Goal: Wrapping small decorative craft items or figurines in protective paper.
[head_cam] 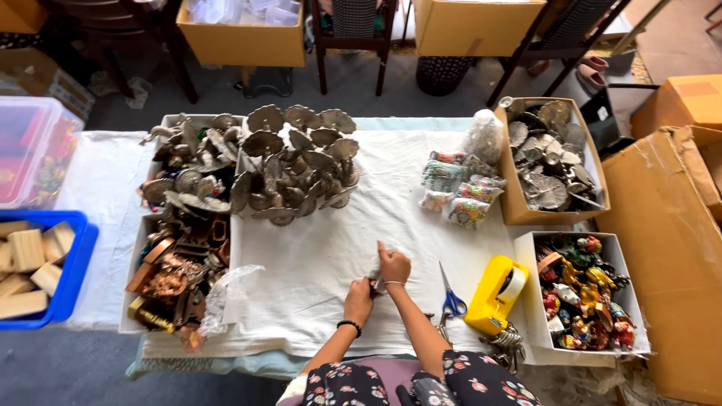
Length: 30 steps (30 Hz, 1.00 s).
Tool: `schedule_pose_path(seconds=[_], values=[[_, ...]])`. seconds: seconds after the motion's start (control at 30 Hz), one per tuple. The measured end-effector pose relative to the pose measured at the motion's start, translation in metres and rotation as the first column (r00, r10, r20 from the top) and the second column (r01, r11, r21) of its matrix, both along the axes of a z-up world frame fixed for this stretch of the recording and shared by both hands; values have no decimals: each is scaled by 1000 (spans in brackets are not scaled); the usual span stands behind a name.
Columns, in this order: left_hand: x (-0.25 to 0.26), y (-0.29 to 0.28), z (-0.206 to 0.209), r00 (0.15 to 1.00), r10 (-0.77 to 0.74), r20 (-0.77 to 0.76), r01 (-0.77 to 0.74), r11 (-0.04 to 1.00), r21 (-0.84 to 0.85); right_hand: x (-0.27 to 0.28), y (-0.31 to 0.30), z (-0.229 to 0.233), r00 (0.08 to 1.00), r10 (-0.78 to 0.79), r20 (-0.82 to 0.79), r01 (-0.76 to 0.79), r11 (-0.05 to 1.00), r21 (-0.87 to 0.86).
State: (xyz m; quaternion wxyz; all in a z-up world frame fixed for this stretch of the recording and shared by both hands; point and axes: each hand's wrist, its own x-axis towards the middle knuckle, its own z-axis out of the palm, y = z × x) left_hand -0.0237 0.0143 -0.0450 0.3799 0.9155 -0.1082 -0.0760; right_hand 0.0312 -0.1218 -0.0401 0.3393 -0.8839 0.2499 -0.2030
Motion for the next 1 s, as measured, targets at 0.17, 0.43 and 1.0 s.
schedule_pose_path(seconds=[0.17,0.43,1.0], values=[[-1,12,-1,998,-4,67,5,1000,-26,-7,-15,-50,993,-105,-55,116,954,277],[13,18,22,987,-163,17,163,985,-51,-6,-24,3,921,-389,36,-29,23,999],[29,0,57,956,-269,-117,286,942,174,-44,11,41,972,235,-28,-232,922,-311]])
